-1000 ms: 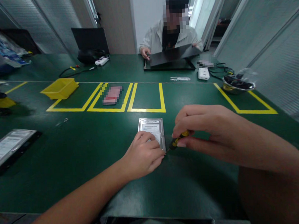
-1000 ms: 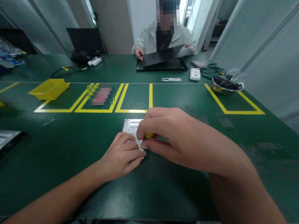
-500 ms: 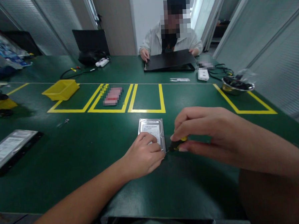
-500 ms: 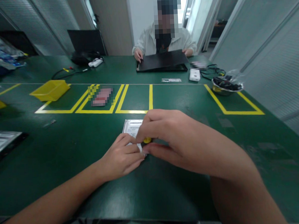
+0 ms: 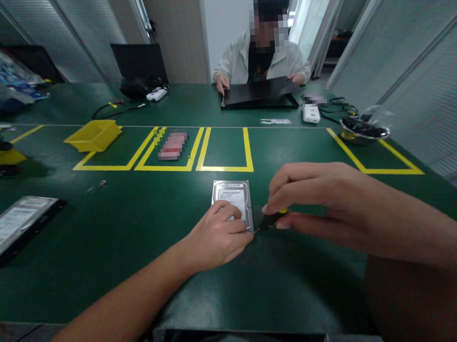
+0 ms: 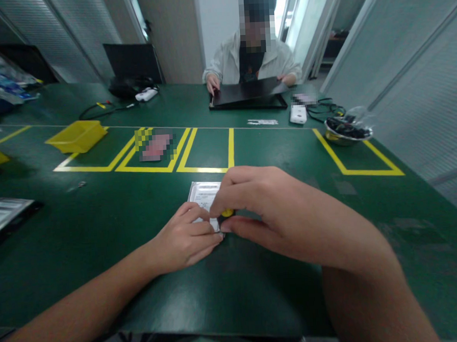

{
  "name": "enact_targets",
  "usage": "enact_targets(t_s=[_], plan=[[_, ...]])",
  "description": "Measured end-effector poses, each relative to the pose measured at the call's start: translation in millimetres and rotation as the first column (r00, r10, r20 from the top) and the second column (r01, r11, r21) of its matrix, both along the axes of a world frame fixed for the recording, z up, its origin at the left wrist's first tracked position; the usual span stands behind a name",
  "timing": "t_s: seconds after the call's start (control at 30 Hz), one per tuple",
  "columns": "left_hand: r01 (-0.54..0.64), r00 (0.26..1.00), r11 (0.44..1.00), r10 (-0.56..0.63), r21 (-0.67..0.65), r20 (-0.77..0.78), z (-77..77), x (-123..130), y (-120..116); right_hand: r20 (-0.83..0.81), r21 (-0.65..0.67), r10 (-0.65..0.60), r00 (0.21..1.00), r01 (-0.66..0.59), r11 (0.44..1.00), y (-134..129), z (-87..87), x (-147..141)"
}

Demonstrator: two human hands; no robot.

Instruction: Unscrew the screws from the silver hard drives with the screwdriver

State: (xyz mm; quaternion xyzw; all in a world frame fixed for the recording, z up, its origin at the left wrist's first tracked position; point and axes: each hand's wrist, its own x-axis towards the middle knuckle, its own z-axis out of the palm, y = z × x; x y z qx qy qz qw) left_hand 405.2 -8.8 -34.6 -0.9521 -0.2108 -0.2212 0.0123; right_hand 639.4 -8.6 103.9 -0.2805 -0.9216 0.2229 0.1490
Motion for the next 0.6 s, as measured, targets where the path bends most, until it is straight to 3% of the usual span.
enact_targets(t_s=[0.4, 0.6], plan=[[0.002, 0.997, 1.0, -0.003, 0.025, 0.073, 2.9, -1.9, 0.3, 0.005, 0.02, 0.01, 1.0, -0.01, 1.0, 0.6, -0.2, 1.0], [0.015, 1.0, 1.0, -0.015, 0.018, 0.025, 1.6, -1.4, 0.3, -0.002, 0.026, 0.022, 1.0, -0.022, 0.999, 1.1, -0.5, 1.2]])
